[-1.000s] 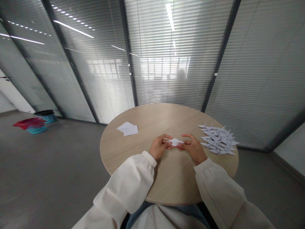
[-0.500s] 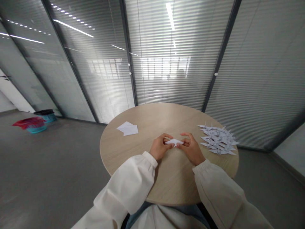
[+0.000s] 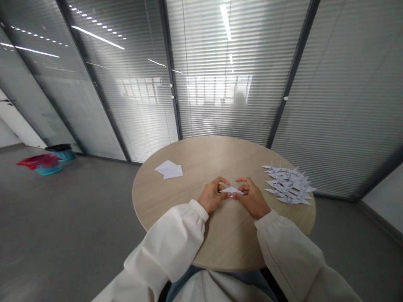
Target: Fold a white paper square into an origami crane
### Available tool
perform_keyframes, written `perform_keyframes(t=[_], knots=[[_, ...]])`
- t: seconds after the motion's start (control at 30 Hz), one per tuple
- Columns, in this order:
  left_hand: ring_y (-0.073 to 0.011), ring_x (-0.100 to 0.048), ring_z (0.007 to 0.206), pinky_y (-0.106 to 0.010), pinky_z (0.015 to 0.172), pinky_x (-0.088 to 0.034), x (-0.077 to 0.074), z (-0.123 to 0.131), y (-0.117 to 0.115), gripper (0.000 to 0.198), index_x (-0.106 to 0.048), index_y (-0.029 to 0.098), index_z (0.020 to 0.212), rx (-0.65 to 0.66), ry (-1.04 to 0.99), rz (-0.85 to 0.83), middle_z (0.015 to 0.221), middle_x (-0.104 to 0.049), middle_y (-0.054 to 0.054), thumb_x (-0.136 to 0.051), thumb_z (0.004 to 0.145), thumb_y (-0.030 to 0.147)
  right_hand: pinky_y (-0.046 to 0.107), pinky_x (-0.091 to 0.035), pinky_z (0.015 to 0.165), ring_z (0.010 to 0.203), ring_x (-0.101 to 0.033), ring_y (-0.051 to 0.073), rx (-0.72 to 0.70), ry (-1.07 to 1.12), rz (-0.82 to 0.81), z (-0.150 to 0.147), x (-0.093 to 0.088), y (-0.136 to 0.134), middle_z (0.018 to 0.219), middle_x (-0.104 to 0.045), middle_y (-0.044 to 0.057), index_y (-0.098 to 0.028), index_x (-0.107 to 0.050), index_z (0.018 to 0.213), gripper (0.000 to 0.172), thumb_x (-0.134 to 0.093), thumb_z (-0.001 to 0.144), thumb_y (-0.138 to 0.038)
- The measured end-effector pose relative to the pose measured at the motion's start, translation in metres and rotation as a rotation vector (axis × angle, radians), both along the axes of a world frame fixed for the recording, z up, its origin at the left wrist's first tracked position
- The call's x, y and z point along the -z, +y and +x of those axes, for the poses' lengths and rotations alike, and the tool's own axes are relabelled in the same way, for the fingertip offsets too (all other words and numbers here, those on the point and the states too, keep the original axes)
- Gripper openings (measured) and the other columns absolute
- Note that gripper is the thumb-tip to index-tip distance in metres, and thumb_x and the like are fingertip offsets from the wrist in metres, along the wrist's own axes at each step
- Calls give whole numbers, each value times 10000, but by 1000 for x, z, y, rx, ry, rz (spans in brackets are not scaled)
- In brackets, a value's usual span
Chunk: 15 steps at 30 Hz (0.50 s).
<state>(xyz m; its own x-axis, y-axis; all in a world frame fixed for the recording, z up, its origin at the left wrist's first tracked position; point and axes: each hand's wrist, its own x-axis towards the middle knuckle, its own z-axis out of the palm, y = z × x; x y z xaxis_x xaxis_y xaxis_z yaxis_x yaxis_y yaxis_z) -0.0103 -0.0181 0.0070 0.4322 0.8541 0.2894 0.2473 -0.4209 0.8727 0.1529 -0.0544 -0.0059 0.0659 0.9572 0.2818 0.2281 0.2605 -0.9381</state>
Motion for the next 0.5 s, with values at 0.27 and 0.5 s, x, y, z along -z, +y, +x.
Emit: perform_keyframes(t=[0.27,0.5], knots=[[-108,-543,590,-210,573,-399,-2,1,4,351,-625,109,930,27,-93,-100,687,-635,-25,-696,617,250,237,-427,542,584,-572,146,-19,82,19,1,-2,1,654,-591,-42,-209,-452,963,428,-707,634,-306],[-112,-556,582,-230,597,-441,2,1,8,321,-678,94,841,105,-139,-186,682,-644,-44,-681,645,349,292,-497,692,815,-597,186,-47,-77,172,2,-2,0,886,-623,34,-222,-544,1052,327,-615,753,-335]])
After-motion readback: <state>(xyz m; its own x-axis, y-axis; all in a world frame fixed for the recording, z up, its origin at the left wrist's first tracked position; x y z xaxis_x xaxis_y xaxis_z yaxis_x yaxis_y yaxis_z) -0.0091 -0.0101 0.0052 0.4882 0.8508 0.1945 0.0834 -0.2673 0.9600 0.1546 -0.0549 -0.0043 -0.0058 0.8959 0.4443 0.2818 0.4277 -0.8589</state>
